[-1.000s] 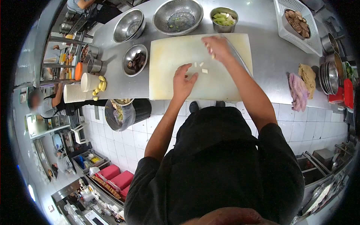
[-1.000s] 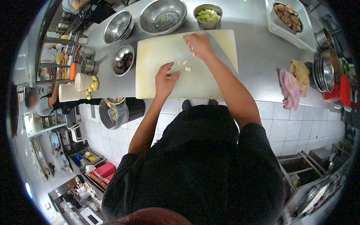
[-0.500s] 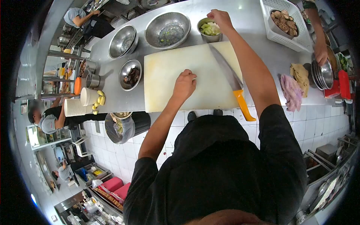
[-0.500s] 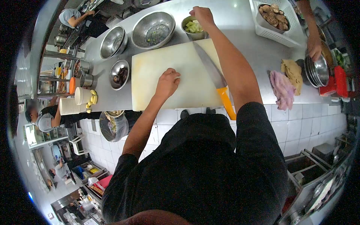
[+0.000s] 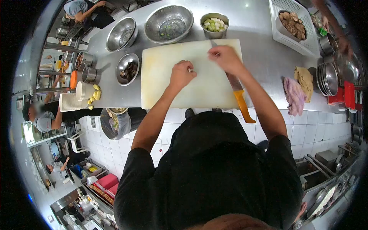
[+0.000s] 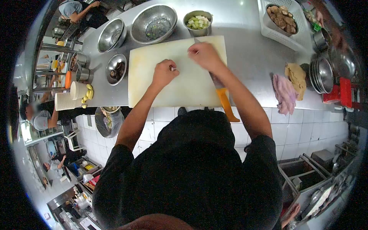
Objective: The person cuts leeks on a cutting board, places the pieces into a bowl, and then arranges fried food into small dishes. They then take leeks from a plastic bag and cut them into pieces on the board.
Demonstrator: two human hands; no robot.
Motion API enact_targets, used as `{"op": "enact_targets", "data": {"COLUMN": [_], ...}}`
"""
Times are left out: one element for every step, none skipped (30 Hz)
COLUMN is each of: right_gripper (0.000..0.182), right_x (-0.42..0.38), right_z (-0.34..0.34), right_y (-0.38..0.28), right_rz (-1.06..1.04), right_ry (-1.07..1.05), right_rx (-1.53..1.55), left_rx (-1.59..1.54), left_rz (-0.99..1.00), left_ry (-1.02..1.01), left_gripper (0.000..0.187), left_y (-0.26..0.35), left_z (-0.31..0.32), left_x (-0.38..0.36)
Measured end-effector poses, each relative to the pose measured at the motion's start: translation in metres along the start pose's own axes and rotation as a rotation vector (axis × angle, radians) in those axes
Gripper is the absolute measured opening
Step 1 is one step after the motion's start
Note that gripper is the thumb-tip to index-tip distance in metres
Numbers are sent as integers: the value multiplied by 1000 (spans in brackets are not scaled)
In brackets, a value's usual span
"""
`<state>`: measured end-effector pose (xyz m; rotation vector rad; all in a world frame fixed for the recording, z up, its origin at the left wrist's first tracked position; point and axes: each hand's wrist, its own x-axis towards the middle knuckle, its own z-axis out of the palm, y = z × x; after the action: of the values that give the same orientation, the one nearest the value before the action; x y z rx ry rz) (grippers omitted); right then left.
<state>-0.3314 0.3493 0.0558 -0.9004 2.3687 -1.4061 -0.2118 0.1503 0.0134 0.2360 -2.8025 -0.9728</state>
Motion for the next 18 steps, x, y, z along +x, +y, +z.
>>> {"op": "enact_targets", "data": {"right_gripper": [28, 30, 33, 34, 36, 37, 37, 37, 37, 34, 31, 29, 26, 24, 21, 20, 18, 17], "right_x": [-8, -14, -18, -21, -23, -23, -21, -19, -19, -15, -9, -3, 0, 7, 12, 13, 12, 12], "right_z": [22, 40, 57, 75, 91, 104, 108, 112, 115, 118, 120, 123, 126, 128, 128, 127, 126, 124], "right_y": [2, 2, 1, 3, 4, 4, -4, -12, -19, -22, -24, -27, -25, -23, -19, -22, -25, -28], "right_rz": [-40, -62, -86, -106, -132, -162, -156, -153, -147, -135, -124, -115, -133, -173, -190, -183, -174, -163], "right_ry": [-66, -143, -217, -174, -132, -96, -113, -135, -160, -198, -235, -271, -297, -335, -349, -342, -331, -318], "right_rx": [-38, -78, -119, -135, -154, -172, -156, -140, -124, -153, -184, -217, -247, -288, -324, -324, -325, -326], "left_rx": [-98, -183, -281, -378, -477, -531, -586, -641, -663, -684, -705, -678, -651, -633, -598, -563, -528, -465], "left_rz": [-59, -126, -215, -303, -390, -390, -393, -397, -403, -408, -412, -430, -447, -467, -458, -447, -431, -437], "left_ry": [32, 52, 57, 68, 87, 101, 123, 149, 172, 196, 221, 219, 216, 239, 251, 255, 255, 262], "left_gripper": [17, 16, 16, 16, 17, 16, 15, 15, 14, 14, 14, 14, 14, 14, 14, 15, 15, 16], "left_y": [-3, -6, -8, -9, -11, -17, -23, -30, -36, -33, -30, -29, -30, -31, -29, -23, -17, -12], "left_z": [-1, -1, -2, -3, -3, -1, 2, 3, 5, 4, 2, 1, 0, -4, -6, -8, -10, -10], "left_x": [-3, -6, -10, -12, -12, -14, -16, -20, -24, -27, -30, -32, -32, -32, -32, -33, -33, -32]}}
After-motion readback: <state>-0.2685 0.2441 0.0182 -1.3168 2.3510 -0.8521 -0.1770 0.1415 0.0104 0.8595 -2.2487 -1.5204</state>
